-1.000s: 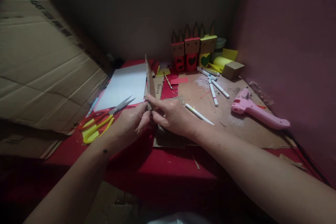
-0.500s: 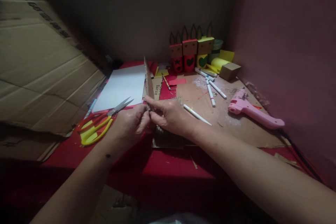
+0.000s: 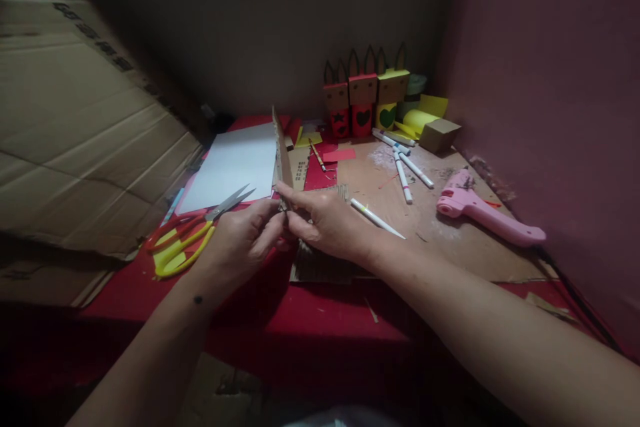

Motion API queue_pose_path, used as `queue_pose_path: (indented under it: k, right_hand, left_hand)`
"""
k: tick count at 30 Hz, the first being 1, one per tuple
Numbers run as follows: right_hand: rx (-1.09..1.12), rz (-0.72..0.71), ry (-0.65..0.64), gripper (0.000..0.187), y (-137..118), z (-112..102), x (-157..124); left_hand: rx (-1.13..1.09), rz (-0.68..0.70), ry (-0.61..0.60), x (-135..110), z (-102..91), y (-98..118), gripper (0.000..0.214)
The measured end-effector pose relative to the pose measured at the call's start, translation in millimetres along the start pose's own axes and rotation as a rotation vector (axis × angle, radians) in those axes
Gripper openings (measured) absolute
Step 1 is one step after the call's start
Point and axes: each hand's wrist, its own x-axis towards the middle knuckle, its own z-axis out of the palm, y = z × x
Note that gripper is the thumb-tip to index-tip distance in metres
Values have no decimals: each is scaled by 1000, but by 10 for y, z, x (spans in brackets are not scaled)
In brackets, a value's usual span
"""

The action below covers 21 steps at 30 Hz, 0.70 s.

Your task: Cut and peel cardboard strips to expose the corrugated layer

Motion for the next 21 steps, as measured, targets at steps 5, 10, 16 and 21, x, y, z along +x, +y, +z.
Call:
queue_pose_path:
  k: [5, 10, 16, 21]
  right_hand:
    - [-16, -25, -3, 46, -4, -7, -3]
    - [17, -5, -1, 46, 11, 4, 2]
    - [47, 17, 17, 45, 28, 27, -1]
    - [90, 50, 9, 45, 1, 24, 0]
  left_hand:
    - [132, 54, 10, 8, 32, -44, 17]
    - [232, 82, 5, 12, 44, -38, 17]
    - [283, 90, 41, 38, 69, -17, 18]
    - [333, 139, 70, 51, 72, -13, 16]
